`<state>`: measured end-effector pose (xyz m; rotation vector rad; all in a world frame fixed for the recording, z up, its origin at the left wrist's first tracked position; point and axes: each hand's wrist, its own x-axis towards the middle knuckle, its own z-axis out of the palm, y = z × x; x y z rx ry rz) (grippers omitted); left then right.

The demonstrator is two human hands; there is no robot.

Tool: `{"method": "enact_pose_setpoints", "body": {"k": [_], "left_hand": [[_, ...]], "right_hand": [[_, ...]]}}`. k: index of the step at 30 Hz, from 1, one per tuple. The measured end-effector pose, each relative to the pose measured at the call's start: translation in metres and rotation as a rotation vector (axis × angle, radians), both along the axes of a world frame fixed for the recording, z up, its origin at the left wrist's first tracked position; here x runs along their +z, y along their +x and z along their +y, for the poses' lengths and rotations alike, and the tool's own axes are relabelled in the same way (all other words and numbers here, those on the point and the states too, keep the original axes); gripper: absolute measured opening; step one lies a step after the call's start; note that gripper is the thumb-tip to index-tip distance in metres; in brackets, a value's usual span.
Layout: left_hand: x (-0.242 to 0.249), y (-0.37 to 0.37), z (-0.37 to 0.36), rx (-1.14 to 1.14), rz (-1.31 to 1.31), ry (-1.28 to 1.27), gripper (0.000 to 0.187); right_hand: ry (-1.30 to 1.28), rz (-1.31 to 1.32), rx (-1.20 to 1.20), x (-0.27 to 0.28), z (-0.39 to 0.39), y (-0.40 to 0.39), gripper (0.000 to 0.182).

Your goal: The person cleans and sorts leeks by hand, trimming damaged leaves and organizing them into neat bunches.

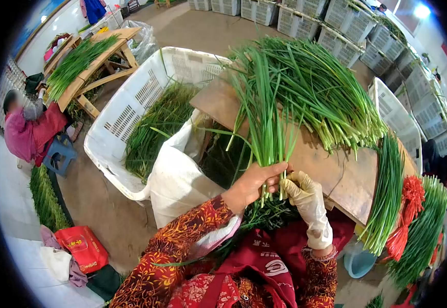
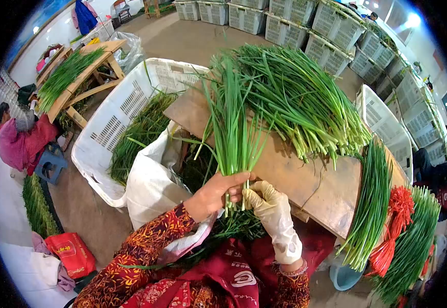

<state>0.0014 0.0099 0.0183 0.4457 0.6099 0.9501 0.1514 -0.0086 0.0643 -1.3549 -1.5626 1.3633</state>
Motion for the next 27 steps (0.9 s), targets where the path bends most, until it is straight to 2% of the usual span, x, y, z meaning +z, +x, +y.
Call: {"method": "enact_pose_setpoints", "body": {"k": [3, 5, 7, 8, 9, 11, 12, 13, 15, 16, 17, 19, 20, 21, 23, 25, 26, 27], "left_hand": [[0.008, -0.001, -0.006, -0.020, 0.016, -0.003, 0.023], [0.018, 0.004, -0.012, 0.037, 0.064, -0.022, 0.020], [0.017, 0.006, -0.014, 0.082, 0.033, 0.036, 0.021], [0.014, 0.002, -0.011, 0.079, 0.029, 0.017, 0.021], [0.009, -0.004, -0.004, 0.075, 0.025, 0.001, 0.022], [0.007, -0.009, 0.006, 0.202, -0.075, 0.075, 0.024], [0.013, -0.009, 0.004, 0.199, -0.060, 0.054, 0.024], [0.019, -0.010, 0.003, 0.197, -0.045, 0.034, 0.025], [0.016, -0.008, 0.002, 0.179, -0.061, 0.011, 0.027], [0.014, -0.006, 0.002, 0.161, -0.080, -0.008, 0.029], [0.011, -0.005, 0.002, 0.153, -0.084, 0.006, 0.029], [0.002, 0.001, 0.002, 0.132, -0.051, 0.039, 0.021], [-0.006, 0.002, 0.003, 0.075, -0.039, -0.002, 0.024], [-0.007, 0.004, 0.001, 0.049, -0.096, 0.023, 0.028], [-0.005, 0.002, -0.001, 0.022, -0.115, -0.109, 0.033], [-0.010, -0.006, 0.002, 0.029, -0.210, -0.056, 0.024], [-0.011, -0.011, 0.005, 0.068, -0.244, 0.009, 0.022], [-0.001, -0.015, 0.007, 0.107, -0.276, 0.070, 0.020]], "right_hand": [[-0.054, -0.126, 0.010, 0.008, -0.009, 0.008, 0.022], [-0.128, -0.097, 0.020, 0.010, -0.016, 0.017, 0.023], [-0.340, -0.006, 0.022, 0.011, -0.025, 0.026, 0.024], [-0.320, -0.049, 0.109, 0.008, -0.032, 0.030, 0.027], [-0.414, -0.129, 0.232, 0.004, -0.039, 0.032, 0.029], [-0.653, -0.473, 0.499, -0.001, -0.049, 0.026, 0.023], [-0.111, -0.719, 0.729, -0.046, -0.063, 0.046, 0.025], [-0.110, -0.719, 0.727, -0.043, -0.059, 0.049, 0.025], [0.051, -0.952, 0.425, -0.030, -0.045, 0.048, 0.028], [0.107, -0.710, 0.214, -0.014, -0.037, 0.045, 0.028], [0.134, -0.577, 0.069, 0.005, -0.030, 0.037, 0.027], [0.110, -0.432, -0.030, 0.020, -0.021, 0.026, 0.027], [0.144, -0.390, -0.006, 0.020, -0.018, 0.021, 0.031], [0.307, -0.499, 0.091, 0.024, -0.015, 0.016, 0.031], [0.145, -0.460, 0.171, 0.025, -0.003, 0.020, 0.031], [0.069, -0.282, -0.038, 0.022, 0.015, 0.033, 0.026], [0.425, -0.248, -0.159, 0.010, 0.031, 0.042, 0.019], [0.547, -0.360, -0.211, 0.030, 0.044, 0.043, 0.015]]}}
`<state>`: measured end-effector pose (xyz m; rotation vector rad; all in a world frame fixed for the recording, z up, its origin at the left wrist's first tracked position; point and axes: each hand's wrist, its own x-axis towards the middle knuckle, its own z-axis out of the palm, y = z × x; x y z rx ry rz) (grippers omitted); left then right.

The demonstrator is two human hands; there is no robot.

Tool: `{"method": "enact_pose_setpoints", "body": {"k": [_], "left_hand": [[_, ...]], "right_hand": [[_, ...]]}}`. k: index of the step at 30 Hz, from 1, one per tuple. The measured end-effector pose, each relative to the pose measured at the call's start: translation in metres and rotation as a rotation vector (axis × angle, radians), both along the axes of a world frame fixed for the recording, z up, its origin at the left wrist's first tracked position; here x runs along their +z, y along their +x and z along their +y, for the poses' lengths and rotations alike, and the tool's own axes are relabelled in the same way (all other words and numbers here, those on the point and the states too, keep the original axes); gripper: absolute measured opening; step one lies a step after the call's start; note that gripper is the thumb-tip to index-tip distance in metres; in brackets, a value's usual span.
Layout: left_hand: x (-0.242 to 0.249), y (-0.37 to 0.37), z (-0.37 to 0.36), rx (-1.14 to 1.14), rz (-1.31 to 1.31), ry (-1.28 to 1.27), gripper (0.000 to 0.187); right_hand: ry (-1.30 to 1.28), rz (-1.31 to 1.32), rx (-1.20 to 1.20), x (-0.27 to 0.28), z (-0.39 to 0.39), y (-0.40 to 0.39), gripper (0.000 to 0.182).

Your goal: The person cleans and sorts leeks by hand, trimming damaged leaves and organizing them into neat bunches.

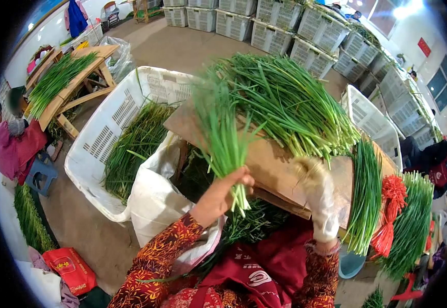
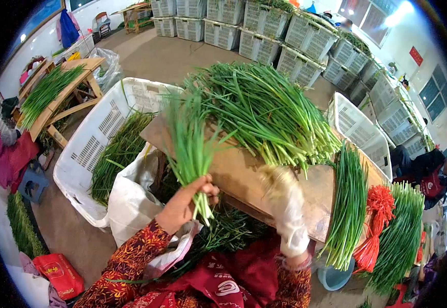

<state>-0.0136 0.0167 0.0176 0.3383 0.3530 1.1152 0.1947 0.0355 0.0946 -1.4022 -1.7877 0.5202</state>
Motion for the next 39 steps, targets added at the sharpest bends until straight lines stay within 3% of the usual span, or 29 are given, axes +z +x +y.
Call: {"method": "enact_pose_setpoints", "body": {"k": [4, 8, 10, 12, 14, 15, 18, 20, 26, 28, 29, 30, 33, 39], "left_hand": [[0.037, -0.015, 0.004, 0.403, 0.197, 0.243, 0.016], [0.038, -0.018, 0.015, 0.458, 0.079, 0.150, 0.022], [0.018, -0.013, 0.014, 0.276, -0.042, 0.047, 0.024], [0.005, 0.000, 0.005, 0.169, 0.008, -0.075, 0.021], [-0.002, 0.011, -0.001, 0.095, -0.036, -0.178, 0.021], [-0.001, 0.017, -0.004, 0.102, 0.030, -0.179, 0.021], [-0.002, 0.032, -0.009, 0.099, 0.112, -0.162, 0.023], [-0.007, 0.035, -0.008, 0.053, 0.085, -0.015, 0.015], [-0.005, 0.026, -0.011, 0.063, 0.314, -0.055, 0.017], [-0.002, 0.025, -0.012, 0.088, 0.336, -0.070, 0.019], [-0.002, 0.025, -0.013, 0.086, 0.335, -0.070, 0.019], [-0.002, 0.025, -0.013, 0.074, 0.332, -0.078, 0.019], [-0.009, 0.022, -0.011, 0.057, 0.304, -0.088, 0.020], [-0.017, 0.024, -0.012, 0.020, 0.271, -0.091, 0.020]], "right_hand": [[0.374, -0.594, -0.178, 0.010, 0.056, 0.033, 0.020], [0.318, -0.881, -0.251, -0.003, 0.074, 0.053, 0.017], [0.273, -0.714, -0.225, 0.000, 0.067, 0.050, 0.017], [0.238, -0.667, -0.228, 0.013, 0.051, 0.039, 0.015], [-0.084, -0.206, -0.224, 0.016, 0.028, 0.023, 0.017], [-0.122, -0.036, -0.110, -0.004, 0.022, 0.027, 0.019], [-0.583, 0.407, 0.107, -0.009, -0.014, -0.005, 0.020], [-0.701, 0.479, 0.159, -0.018, -0.029, -0.023, 0.020], [-0.663, 0.554, 0.165, -0.043, -0.033, -0.032, 0.023], [-0.316, 0.362, 0.047, -0.041, -0.022, -0.038, 0.024], [-0.248, 0.450, 0.073, -0.058, -0.012, -0.037, 0.021], [-0.247, 0.450, 0.072, -0.057, -0.009, -0.039, 0.021], [-0.573, 0.709, 0.143, -0.044, -0.005, -0.046, 0.018], [-0.413, 0.728, 0.050, -0.046, -0.024, -0.053, 0.010]]}}
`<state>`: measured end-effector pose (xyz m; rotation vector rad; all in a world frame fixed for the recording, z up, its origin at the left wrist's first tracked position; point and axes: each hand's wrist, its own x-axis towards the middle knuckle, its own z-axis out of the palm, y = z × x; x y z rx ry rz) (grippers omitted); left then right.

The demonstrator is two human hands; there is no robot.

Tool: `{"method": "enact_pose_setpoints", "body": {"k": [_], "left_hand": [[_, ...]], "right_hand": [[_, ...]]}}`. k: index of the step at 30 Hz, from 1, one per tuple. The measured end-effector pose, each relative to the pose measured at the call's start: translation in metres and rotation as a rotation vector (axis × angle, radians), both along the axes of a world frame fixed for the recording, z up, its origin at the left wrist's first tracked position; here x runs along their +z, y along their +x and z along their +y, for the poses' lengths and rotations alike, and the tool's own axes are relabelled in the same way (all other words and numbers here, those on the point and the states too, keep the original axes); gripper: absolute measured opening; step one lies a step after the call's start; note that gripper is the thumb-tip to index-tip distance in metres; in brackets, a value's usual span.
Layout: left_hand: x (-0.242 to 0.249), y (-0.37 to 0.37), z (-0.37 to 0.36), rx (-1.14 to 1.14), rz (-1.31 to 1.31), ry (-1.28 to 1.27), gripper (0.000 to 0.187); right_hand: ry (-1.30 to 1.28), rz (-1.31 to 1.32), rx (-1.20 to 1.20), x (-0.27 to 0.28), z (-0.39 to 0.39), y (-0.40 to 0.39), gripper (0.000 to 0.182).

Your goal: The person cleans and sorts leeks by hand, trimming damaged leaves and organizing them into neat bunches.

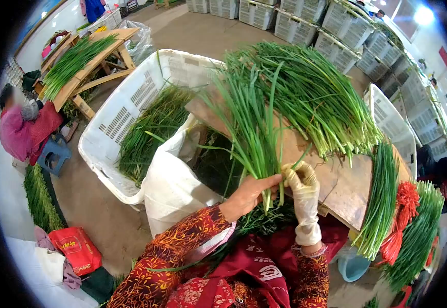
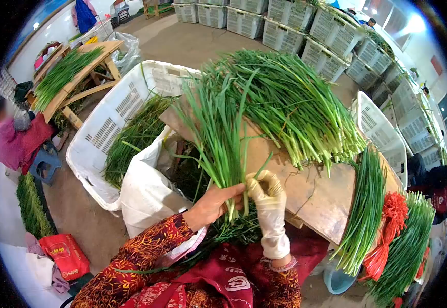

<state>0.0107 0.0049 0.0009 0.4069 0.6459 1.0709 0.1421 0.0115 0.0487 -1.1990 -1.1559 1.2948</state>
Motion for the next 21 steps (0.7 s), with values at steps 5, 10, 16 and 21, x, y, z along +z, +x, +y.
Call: {"method": "enact_pose_setpoints", "body": {"k": [5, 10, 16, 21], "left_hand": [[0.019, -0.013, 0.004, 0.084, -0.046, 0.063, 0.023], [0.032, -0.023, 0.002, 0.064, 0.156, 0.198, 0.029], [0.050, -0.074, 0.044, 0.549, -0.076, 0.271, 0.022], [0.042, -0.062, 0.040, 0.263, -0.425, 0.264, 0.032]], "right_hand": [[0.560, -0.199, 0.162, -0.003, -0.022, 0.010, 0.017], [0.609, -0.258, 0.304, 0.008, -0.037, 0.018, 0.020], [0.162, -0.725, 0.963, 0.016, -0.046, 0.026, 0.021], [0.520, -1.103, 0.133, 0.035, 0.039, 0.031, 0.013]]}}
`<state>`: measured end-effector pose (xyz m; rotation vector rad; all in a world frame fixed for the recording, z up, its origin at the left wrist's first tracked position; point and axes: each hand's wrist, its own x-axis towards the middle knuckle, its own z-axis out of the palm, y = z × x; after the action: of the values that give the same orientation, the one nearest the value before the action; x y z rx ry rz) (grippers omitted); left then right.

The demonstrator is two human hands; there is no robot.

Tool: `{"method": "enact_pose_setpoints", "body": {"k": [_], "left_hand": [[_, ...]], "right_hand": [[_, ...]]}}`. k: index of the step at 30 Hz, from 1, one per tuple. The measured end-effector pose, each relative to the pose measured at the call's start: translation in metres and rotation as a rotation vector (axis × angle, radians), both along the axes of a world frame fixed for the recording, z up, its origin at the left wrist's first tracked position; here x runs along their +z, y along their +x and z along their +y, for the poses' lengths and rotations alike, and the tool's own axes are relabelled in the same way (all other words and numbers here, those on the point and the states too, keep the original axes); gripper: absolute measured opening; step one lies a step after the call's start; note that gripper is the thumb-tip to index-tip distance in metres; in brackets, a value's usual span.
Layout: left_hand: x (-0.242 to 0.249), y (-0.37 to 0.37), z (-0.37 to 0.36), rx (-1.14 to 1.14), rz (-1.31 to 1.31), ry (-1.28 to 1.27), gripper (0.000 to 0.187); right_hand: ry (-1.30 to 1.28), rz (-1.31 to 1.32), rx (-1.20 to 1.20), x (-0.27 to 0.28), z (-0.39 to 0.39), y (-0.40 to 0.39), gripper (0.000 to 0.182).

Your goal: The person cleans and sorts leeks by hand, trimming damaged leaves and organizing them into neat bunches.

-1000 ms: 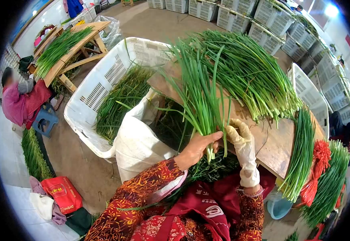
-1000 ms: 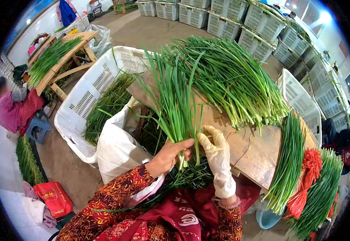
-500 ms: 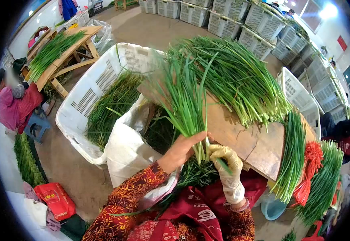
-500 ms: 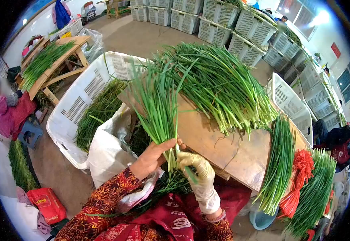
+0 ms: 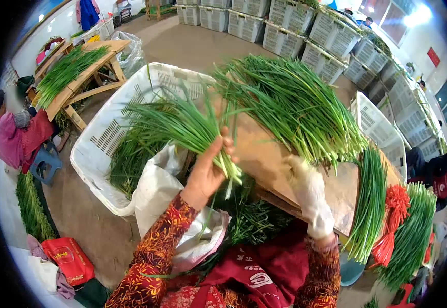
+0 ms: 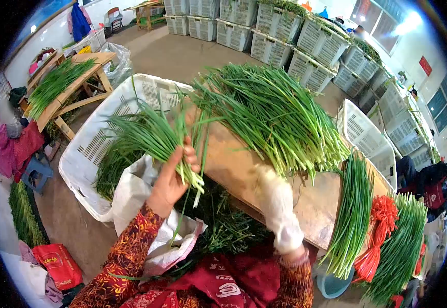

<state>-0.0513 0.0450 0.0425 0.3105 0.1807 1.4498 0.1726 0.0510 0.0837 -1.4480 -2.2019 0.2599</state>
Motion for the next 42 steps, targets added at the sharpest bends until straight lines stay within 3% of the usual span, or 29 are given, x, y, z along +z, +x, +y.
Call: {"method": "enact_pose_setpoints", "body": {"k": [1, 2, 4, 6, 13, 15, 20, 22, 23, 25, 26, 28, 32, 35, 42], "left_hand": [[-0.004, 0.005, -0.005, -0.032, 0.024, -0.001, 0.031], [-0.012, 0.009, -0.009, -0.066, 0.004, -0.059, 0.028], [-0.022, 0.014, -0.015, -0.081, 0.027, -0.092, 0.025], [-0.020, 0.018, -0.023, -0.030, 0.168, -0.223, 0.022], [-0.023, 0.023, -0.032, -0.042, 0.234, -0.211, 0.020], [-0.020, 0.022, -0.034, -0.036, 0.236, -0.248, 0.020], [-0.017, 0.020, -0.033, -0.027, 0.267, -0.234, 0.020], [-0.016, 0.021, -0.035, -0.022, 0.274, -0.227, 0.020], [-0.015, 0.021, -0.035, -0.019, 0.283, -0.235, 0.020], [-0.014, 0.019, -0.036, -0.014, 0.278, -0.243, 0.021], [-0.012, 0.018, -0.036, -0.010, 0.282, -0.242, 0.021], [-0.010, 0.016, -0.038, -0.009, 0.295, -0.256, 0.021], [-0.021, 0.029, -0.043, -0.048, 0.303, -0.236, 0.022], [-0.022, 0.041, -0.050, -0.094, 0.367, -0.279, 0.023], [-0.037, 0.053, -0.043, -0.104, 0.420, -0.280, 0.023]], "right_hand": [[0.155, -0.110, -0.028, -0.005, 0.024, -0.001, 0.014], [0.000, -0.231, -0.112, -0.006, 0.037, -0.003, 0.016], [0.108, -0.298, -0.103, -0.030, 0.056, -0.001, 0.018], [0.232, -0.277, -0.069, -0.040, 0.060, 0.000, 0.010], [0.599, -0.252, 0.044, -0.041, 0.057, 0.002, 0.006], [0.618, -0.249, 0.042, -0.040, 0.056, 0.000, 0.006], [0.365, -0.390, -0.139, -0.065, 0.067, 0.010, 0.008], [0.623, -0.340, 0.083, -0.051, 0.052, 0.011, 0.016], [0.625, -0.337, 0.083, -0.044, 0.053, 0.010, 0.016], [-0.086, -0.071, -0.149, -0.026, 0.058, 0.004, 0.024], [-0.084, -0.067, -0.145, -0.015, 0.049, 0.005, 0.024], [-0.653, 0.723, -0.097, 0.014, 0.019, 0.011, 0.026], [-0.841, 1.206, -0.010, -0.013, -0.031, 0.008, 0.025], [-0.932, 1.254, 0.027, -0.034, -0.051, 0.007, 0.025], [-0.987, 0.941, 0.037, -0.035, -0.078, -0.001, 0.020]]}}
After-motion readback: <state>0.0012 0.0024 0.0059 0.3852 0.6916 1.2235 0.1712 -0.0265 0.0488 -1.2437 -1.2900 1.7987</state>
